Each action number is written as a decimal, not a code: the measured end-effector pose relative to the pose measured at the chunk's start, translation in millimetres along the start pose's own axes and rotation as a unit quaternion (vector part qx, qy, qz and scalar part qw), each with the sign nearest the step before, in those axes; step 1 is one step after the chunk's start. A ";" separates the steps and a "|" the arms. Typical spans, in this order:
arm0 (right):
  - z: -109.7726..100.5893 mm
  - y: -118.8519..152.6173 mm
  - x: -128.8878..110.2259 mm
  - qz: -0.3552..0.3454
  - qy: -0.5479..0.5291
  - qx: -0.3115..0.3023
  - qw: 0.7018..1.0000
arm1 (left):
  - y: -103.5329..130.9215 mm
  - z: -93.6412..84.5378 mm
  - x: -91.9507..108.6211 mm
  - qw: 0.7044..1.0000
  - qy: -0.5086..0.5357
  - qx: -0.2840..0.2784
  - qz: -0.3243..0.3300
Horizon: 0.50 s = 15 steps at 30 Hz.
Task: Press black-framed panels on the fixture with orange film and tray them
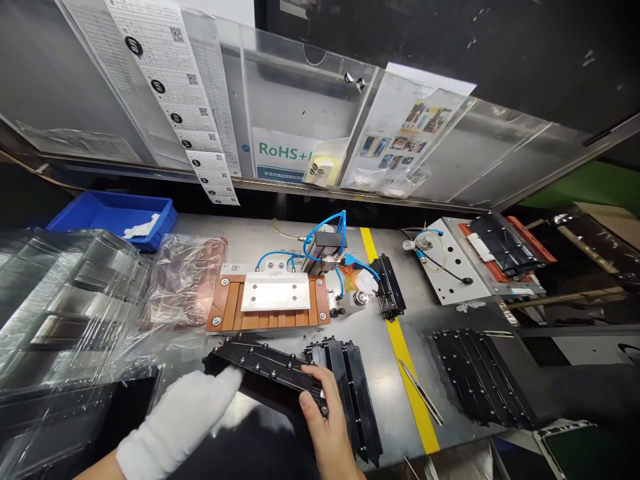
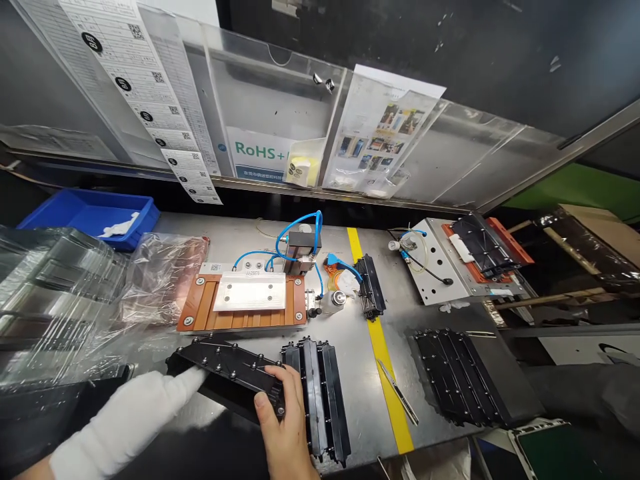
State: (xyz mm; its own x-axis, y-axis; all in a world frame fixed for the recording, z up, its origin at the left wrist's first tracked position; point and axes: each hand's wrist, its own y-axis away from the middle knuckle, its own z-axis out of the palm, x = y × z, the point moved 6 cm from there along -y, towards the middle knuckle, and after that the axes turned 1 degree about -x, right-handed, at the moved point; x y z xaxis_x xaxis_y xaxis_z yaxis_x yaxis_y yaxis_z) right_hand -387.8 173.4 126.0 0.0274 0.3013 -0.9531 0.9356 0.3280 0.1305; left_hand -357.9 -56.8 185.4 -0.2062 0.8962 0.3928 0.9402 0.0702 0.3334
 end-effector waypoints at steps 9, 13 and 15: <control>21.6 0.8 -18.6 -0.027 -0.003 -0.019 0.999 | 1.0 60.6 51.8 0.997 0.003 -0.065 0.027; 11.1 3.6 -17.1 -0.011 -0.016 -0.002 1.000 | -0.6 53.3 34.2 0.998 0.039 -0.037 0.025; 5.5 4.7 -16.7 -0.003 -0.027 0.014 1.000 | -0.5 48.2 29.5 0.998 0.051 -0.021 0.018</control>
State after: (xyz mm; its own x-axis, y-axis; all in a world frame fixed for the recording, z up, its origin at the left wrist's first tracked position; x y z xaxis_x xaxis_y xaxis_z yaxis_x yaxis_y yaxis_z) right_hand -381.9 164.9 141.0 0.0401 0.2496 -0.9675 0.9453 0.3041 0.1177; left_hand -351.4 -9.3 155.5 -0.2013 0.8487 0.4890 0.9355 0.0185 0.3529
